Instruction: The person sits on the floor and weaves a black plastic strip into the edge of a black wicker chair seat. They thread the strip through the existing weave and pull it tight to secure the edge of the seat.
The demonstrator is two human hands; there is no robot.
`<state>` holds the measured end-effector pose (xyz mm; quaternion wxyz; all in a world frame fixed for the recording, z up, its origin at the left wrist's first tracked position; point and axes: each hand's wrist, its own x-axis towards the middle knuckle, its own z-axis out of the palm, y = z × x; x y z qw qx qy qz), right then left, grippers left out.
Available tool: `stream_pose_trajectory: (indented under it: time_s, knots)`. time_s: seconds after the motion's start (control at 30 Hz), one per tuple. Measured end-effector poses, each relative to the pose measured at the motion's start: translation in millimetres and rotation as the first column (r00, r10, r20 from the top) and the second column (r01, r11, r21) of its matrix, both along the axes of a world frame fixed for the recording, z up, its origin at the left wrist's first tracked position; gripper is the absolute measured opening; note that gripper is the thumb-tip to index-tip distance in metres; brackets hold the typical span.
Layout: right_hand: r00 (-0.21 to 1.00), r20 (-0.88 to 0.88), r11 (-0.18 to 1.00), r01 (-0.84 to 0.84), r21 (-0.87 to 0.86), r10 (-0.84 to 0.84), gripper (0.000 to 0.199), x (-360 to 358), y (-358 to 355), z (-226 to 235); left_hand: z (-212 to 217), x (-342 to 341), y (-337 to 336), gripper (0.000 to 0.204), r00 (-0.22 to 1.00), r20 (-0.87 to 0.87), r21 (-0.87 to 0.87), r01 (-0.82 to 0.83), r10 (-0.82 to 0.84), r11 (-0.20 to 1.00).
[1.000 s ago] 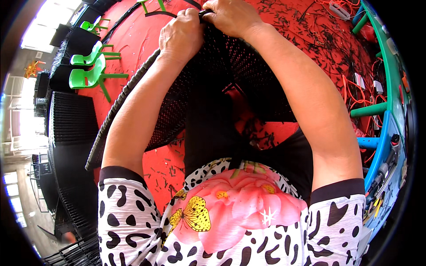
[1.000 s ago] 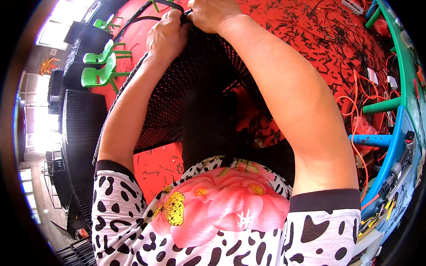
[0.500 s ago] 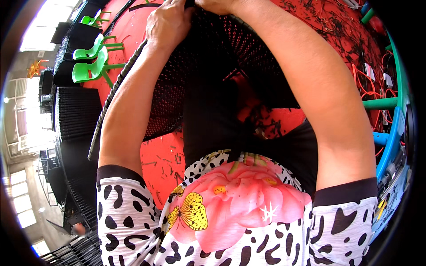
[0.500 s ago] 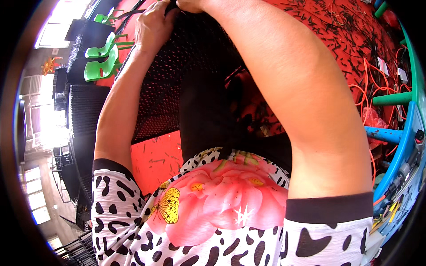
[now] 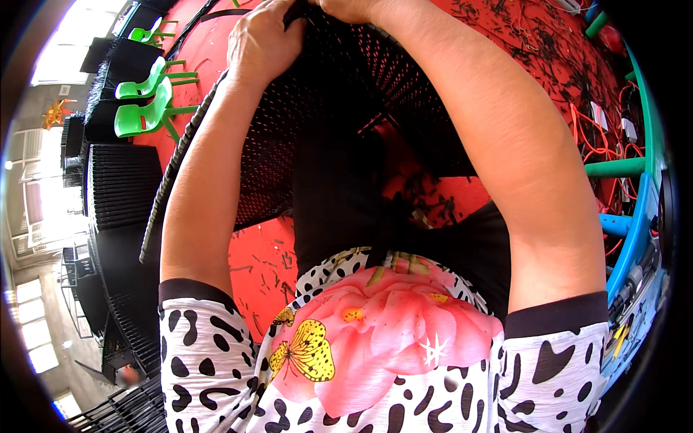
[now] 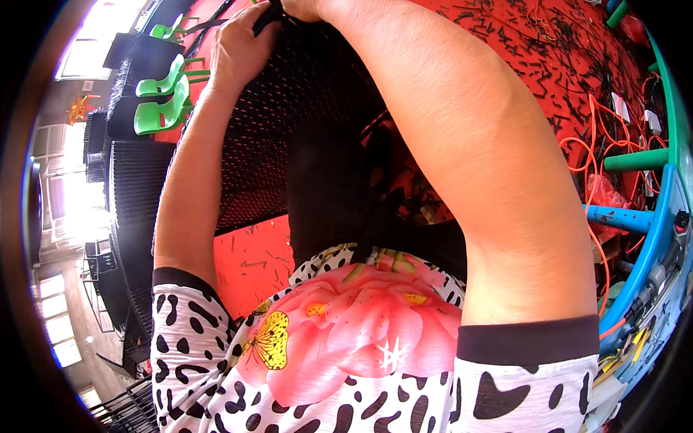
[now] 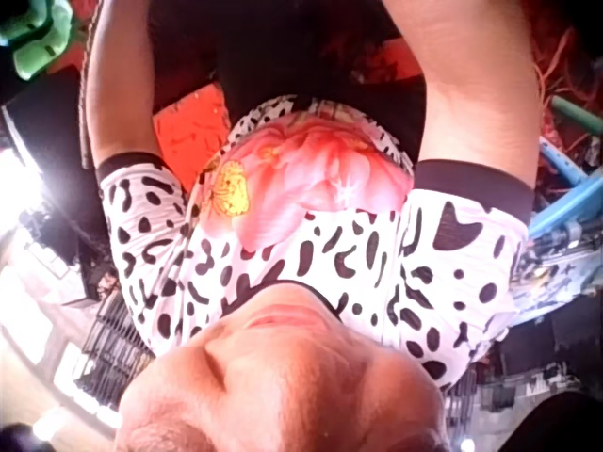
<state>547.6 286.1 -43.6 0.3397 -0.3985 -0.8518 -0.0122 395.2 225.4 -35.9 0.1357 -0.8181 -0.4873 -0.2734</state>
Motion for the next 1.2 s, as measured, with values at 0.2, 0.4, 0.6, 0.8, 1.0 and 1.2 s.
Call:
stream_pose_trajectory:
  time_s: [0.2,0.4,0.6,0.8,1.0,1.2]
  knots:
    - [0.999,-0.032,0.993,-0.025,-0.116,0.021,0.018,2,-13,2,6,-22,7,0.023,0.995,0.104,-0.212,0.015,0.007,0.977]
    - [0.994,-0.079,0.997,-0.071,0.0,0.07,0.016,5,-16,-1,26,-18,1,0.024,0.974,0.211,-0.436,0.021,0.08,0.9]
    - [0.941,-0.263,0.974,-0.225,-0.015,0.213,0.019,-3,-18,18,20,-32,9,0.03,0.976,0.21,-0.463,0.053,0.051,0.885]
    - [0.862,-0.49,0.967,-0.219,-0.128,0.13,0.021,-16,-17,14,29,-36,9,0.043,0.984,0.181,-0.614,0.104,0.01,0.783]
    - [0.826,-0.541,0.956,-0.267,-0.125,0.16,0.02,-12,-20,14,21,-42,10,0.05,0.923,0.385,-0.637,0.25,0.019,0.729]
    - [0.79,-0.591,0.939,-0.31,-0.15,0.166,0.021,-11,-26,14,21,-38,7,0.045,0.918,0.395,-0.612,0.284,-0.026,0.738]
